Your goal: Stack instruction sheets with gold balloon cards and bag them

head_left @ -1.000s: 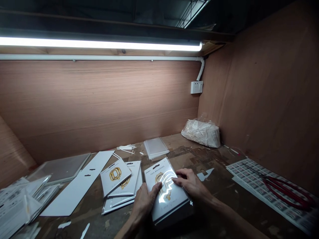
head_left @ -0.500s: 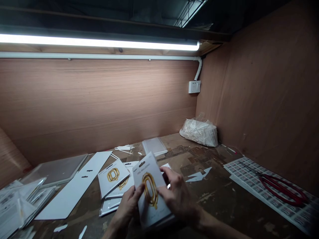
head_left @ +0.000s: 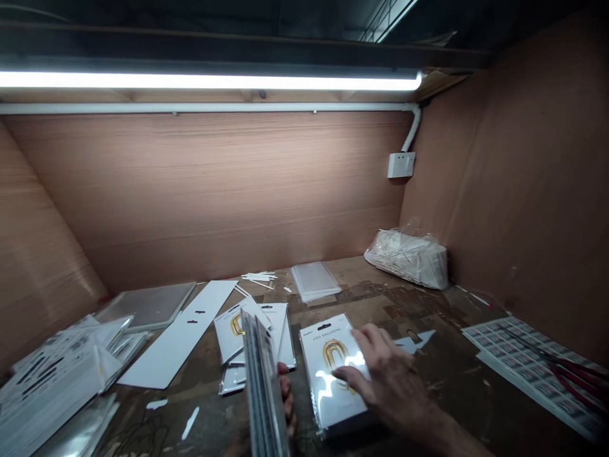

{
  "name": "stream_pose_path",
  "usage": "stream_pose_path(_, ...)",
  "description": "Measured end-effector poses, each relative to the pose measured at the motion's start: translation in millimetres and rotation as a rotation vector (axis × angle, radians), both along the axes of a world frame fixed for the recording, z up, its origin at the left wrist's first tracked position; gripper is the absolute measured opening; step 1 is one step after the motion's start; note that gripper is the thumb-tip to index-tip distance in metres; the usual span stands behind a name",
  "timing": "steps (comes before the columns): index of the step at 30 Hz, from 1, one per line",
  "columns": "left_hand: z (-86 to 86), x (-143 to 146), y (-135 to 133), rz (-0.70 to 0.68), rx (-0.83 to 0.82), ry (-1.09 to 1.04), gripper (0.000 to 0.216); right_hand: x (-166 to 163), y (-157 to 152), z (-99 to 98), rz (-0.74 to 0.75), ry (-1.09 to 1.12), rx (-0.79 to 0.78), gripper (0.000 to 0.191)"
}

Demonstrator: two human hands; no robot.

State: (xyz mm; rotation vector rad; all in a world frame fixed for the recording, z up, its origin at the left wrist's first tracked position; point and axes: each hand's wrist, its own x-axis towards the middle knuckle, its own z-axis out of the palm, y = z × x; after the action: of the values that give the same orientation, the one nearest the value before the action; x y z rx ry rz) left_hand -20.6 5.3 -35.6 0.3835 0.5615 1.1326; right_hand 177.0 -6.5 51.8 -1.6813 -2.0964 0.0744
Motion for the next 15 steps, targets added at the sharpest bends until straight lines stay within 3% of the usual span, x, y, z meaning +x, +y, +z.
stream_pose_path(3, 4.7, 10.8, 0.5, 0.003, -0.049, 0.012, 0.038, 23.8, 7.9, -18.2, -0.127, -0.088, -0.087, 0.046)
stream_pose_path(7, 15.6, 18.4, -3.0, 0.019, -0.138, 0.042, 0.03, 29.4, 12.1, -38.5, -0.135, -0.054, -0.15, 0.043)
stream_pose_path(15, 13.9, 14.1, -3.6, -0.018, -0.099, -0.002, 0.028, 32.4, 16.8, -38.8, -0.121, -0.037, -0.323, 0.03)
